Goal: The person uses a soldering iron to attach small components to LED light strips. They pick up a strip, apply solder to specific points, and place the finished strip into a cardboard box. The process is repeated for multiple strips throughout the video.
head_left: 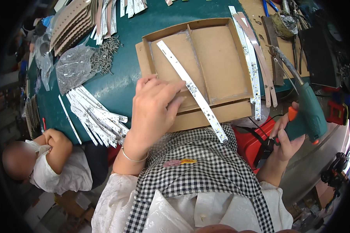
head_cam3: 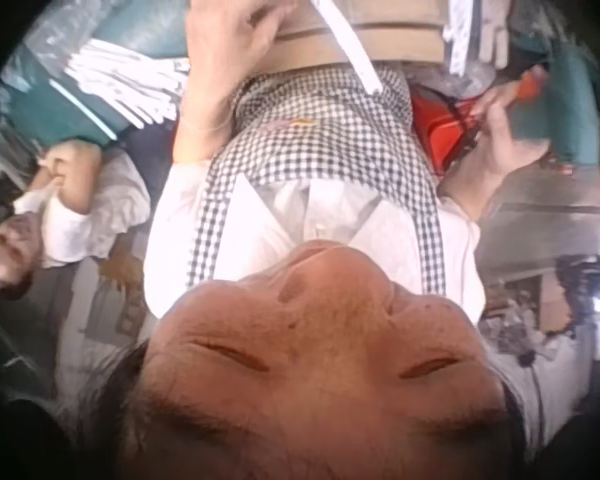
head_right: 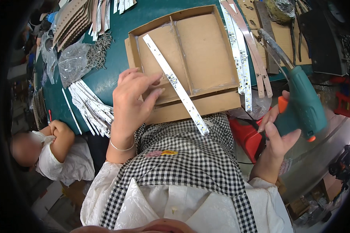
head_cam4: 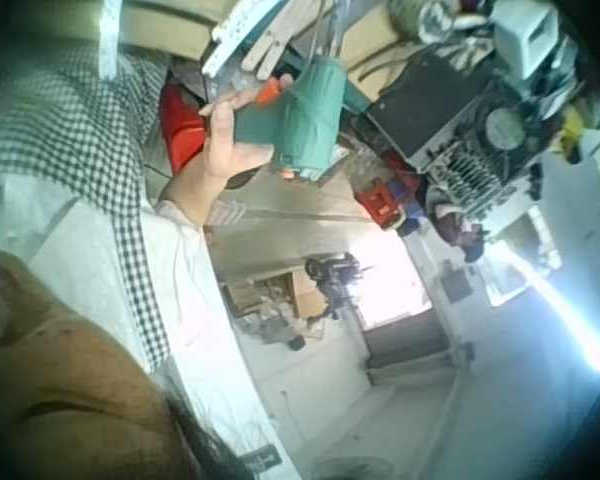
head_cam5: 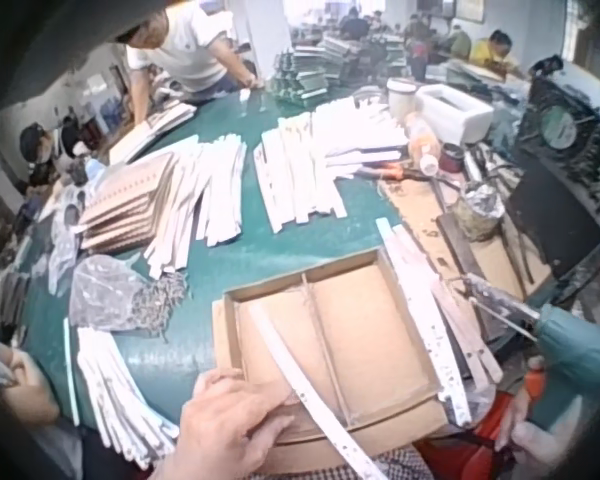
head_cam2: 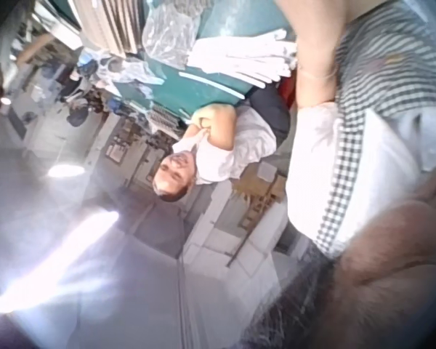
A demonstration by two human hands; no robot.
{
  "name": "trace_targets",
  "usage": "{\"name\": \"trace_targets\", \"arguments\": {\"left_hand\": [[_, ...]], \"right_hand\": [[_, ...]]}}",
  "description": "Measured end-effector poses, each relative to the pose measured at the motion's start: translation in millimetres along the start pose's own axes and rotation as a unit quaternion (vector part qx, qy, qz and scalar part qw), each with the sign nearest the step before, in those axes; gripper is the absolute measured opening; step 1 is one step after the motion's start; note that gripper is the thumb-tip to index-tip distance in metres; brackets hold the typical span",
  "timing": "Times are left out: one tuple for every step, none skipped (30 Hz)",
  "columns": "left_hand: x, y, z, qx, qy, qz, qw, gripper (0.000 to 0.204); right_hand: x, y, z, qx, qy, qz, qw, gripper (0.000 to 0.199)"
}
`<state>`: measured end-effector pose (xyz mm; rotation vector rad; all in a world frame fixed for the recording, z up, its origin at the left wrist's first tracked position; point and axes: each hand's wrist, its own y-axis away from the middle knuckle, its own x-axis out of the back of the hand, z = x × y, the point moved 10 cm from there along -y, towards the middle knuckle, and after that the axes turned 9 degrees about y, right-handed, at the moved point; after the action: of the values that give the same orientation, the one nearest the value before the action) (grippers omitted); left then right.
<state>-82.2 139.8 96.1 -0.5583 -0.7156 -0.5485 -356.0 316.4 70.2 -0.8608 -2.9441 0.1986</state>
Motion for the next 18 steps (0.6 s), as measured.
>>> {"name": "trace_targets", "arguments": {"left_hand": [[1, 3, 3, 0.000, -0.003, -0.007, 1.000, 0.035], [1, 6, 7, -0.014, -0.013, -0.018, 1.000, 0.035], [1, 9, 11, -0.028, -0.023, -0.030, 0.999, 0.036], [1, 12, 16, -0.038, -0.035, -0.041, 0.998, 0.037], [-1, 15, 24, -0.065, -0.004, -0.045, 0.997, 0.037], [-7, 18, 34, -0.091, 0.026, -0.049, 0.994, 0.038], [-15, 21, 42, -0.119, 0.060, -0.053, 0.990, 0.039], [-25, 23, 48, -0.143, 0.077, -0.068, 0.984, 0.038], [-32, 24, 52, -0.142, 0.076, -0.083, 0.983, 0.037], [-41, 23, 56, -0.148, 0.080, -0.100, 0.981, 0.037], [-48, 22, 60, -0.155, 0.086, -0.114, 0.978, 0.036], [-54, 22, 63, -0.178, 0.066, -0.130, 0.973, 0.037], [-59, 21, 63, -0.187, 0.064, -0.138, 0.971, 0.037], [-62, 21, 64, -0.195, 0.057, -0.146, 0.968, 0.037], [-65, 20, 65, -0.203, 0.051, -0.153, 0.966, 0.037], [-67, 20, 65, -0.203, 0.045, -0.169, 0.963, 0.035], [-64, 20, 68, -0.216, 0.047, -0.164, 0.961, 0.033], [-61, 19, 72, -0.228, 0.047, -0.159, 0.959, 0.032]], "right_hand": [[-1, 0, 0, 0.002, 0.009, 0.003, 1.000, 0.071], [-2, 0, -1, 0.005, 0.019, 0.006, 1.000, 0.071], [-6, 2, -1, -0.001, 0.033, 0.010, 0.999, 0.070], [-9, 2, -1, -0.007, 0.045, 0.011, 0.999, 0.070], [-8, 2, 0, -0.001, 0.057, 0.019, 0.998, 0.068], [-7, 2, 3, 0.005, 0.070, 0.027, 0.997, 0.067], [-7, 2, 3, 0.012, 0.085, 0.037, 0.996, 0.067], [-11, 1, 3, 0.017, 0.089, 0.035, 0.995, 0.067], [-16, 0, 4, 0.023, 0.094, 0.032, 0.995, 0.067], [-17, -1, 4, 0.029, 0.104, 0.037, 0.993, 0.067], [-17, -2, 9, 0.057, 0.127, 0.045, 0.989, 0.069], [-18, -2, 14, 0.069, 0.168, 0.045, 0.982, 0.064], [-21, -4, 18, 0.082, 0.210, 0.046, 0.973, 0.059], [-20, -5, 25, 0.096, 0.233, 0.072, 0.965, 0.052], [-18, -6, 29, 0.110, 0.255, 0.098, 0.956, 0.045], [-32, -22, 22, 0.072, 0.281, 0.059, 0.955, 0.038], [-38, -26, 15, 0.096, 0.336, 0.047, 0.936, 0.043], [-43, -29, 8, 0.121, 0.391, 0.039, 0.912, 0.049]]}}
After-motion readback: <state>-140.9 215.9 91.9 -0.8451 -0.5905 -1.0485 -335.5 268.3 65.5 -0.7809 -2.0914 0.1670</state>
